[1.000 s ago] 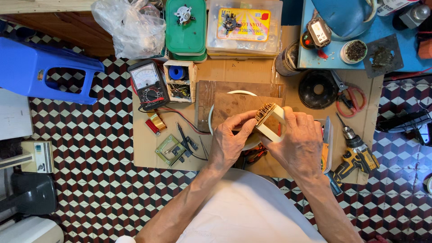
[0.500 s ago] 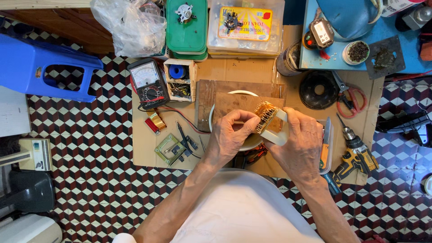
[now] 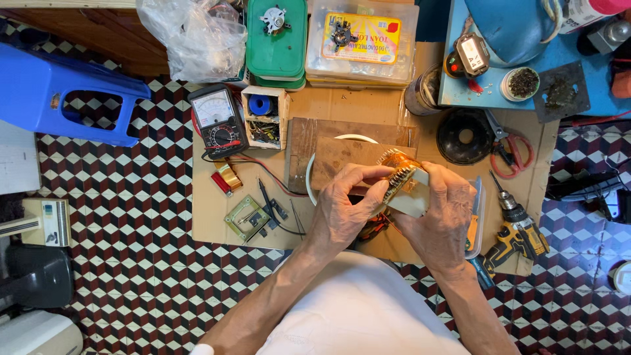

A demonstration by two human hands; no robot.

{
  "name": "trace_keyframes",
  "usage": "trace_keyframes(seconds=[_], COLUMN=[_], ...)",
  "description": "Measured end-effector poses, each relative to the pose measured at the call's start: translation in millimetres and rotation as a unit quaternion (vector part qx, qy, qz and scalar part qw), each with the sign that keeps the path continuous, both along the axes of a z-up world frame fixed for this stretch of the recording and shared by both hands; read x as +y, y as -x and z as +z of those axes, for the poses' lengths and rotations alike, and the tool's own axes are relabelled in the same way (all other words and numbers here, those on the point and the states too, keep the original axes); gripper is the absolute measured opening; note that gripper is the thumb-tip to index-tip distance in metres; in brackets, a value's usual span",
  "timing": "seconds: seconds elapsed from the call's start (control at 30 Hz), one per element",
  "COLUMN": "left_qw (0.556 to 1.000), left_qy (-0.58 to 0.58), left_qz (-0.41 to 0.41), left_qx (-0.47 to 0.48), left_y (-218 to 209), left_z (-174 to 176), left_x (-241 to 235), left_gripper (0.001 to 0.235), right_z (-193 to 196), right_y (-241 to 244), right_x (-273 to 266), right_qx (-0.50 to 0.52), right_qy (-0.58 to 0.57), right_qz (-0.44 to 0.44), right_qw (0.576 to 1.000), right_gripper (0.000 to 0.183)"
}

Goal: The person assembles an electrical component by handling a copper-wound coil and attaching black laminated metal plates to its sides. They repeatedly pick up plates from a bucket, position them against the coil, and adjust their placement on the workbench.

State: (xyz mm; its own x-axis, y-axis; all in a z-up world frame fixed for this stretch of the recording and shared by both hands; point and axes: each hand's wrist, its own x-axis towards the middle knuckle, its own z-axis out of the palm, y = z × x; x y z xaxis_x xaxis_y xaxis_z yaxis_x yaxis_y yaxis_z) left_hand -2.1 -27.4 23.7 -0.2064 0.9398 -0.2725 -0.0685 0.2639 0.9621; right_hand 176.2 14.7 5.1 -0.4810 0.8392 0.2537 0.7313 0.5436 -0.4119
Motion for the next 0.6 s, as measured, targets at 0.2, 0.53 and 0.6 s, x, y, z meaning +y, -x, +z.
trace_keyframes(seconds=[0.2,0.53,0.6], left_qw=[1.0,0.997,0.997], left_qy=[0.003,0.055,0.053], left_qz=[0.028,0.044,0.047], left_qx=[0.005,0.006,-0.011], left_y=[-5,-2,-1], left_z=[-4,-23,-29], left_x=[-3,-7,-9], left_gripper=[0.022,0.022,0.023], right_z=[2,5,6], right_y=[1,9,11], right_x=[2,5,6], right_qx=[-0.006,-0.053,-0.05], right_qy=[-0.004,0.028,0.045], right_qz=[0.015,0.027,0.028], right_qw=[1.0,0.998,0.997], right_gripper=[0.091,0.088,0.088])
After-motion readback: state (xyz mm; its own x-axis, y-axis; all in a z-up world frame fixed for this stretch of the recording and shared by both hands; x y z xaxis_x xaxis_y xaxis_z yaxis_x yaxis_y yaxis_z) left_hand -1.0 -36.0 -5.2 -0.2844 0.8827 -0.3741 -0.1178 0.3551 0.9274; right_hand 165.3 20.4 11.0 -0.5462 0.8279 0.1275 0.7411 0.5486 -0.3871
